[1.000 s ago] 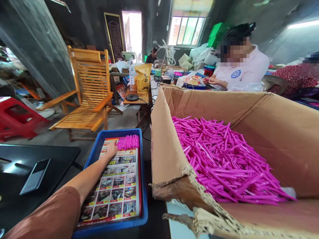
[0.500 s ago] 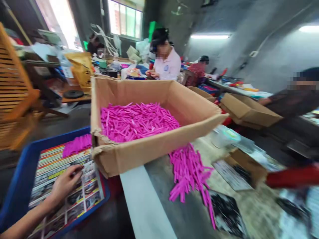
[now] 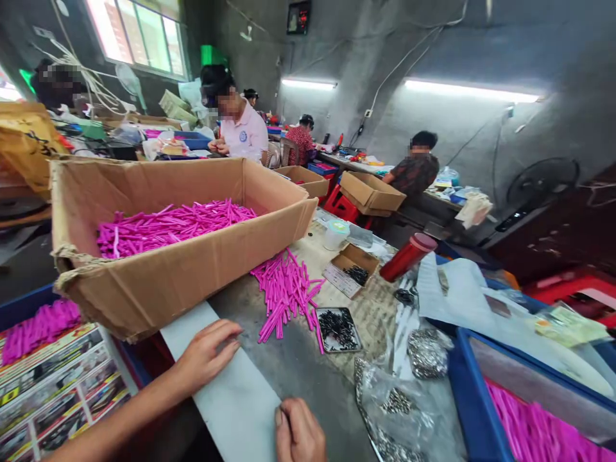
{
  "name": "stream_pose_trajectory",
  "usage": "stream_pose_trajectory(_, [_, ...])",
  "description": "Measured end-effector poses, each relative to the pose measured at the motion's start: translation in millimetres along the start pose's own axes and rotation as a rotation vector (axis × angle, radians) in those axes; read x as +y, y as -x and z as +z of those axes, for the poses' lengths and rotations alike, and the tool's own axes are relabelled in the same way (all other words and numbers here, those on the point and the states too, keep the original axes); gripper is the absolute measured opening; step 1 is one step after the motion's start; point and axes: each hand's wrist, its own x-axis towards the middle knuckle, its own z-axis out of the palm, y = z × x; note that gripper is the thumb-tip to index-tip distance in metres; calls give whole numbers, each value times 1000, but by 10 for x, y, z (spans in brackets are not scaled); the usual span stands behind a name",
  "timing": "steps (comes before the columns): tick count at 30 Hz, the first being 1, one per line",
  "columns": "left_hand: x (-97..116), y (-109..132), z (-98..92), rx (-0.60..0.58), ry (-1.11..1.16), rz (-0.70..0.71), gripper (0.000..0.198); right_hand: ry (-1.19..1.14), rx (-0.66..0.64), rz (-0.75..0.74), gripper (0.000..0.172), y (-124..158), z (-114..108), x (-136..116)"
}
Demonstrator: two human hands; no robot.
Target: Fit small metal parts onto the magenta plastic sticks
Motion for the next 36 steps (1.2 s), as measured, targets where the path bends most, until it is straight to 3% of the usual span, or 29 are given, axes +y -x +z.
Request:
stream_pose_trajectory(5, [143, -512, 326, -116, -86, -62, 14, 10, 6, -34, 19, -12, -11, 6])
stream_pose_trajectory(13, [95, -679, 507, -134, -87, -170, 25, 37, -40, -78, 17, -86, -86, -66])
stream_pose_trajectory(24, [-3, -600, 491, -23, -64, -217, 31, 58, -33, -57, 18, -90, -114, -111])
stream_pose_trajectory(29, [53, -546, 402, 38, -58, -204, 33, 23, -3, -42, 18, -97, -140, -148])
stream_pose_trajectory(34, [250, -317, 292, -15, 39, -24, 35, -134, 129, 158, 14, -102, -154, -119])
stream_pose_trajectory(36, [341, -189, 284, -77, 109, 94, 36, -235, 201, 257, 27, -101, -148, -86])
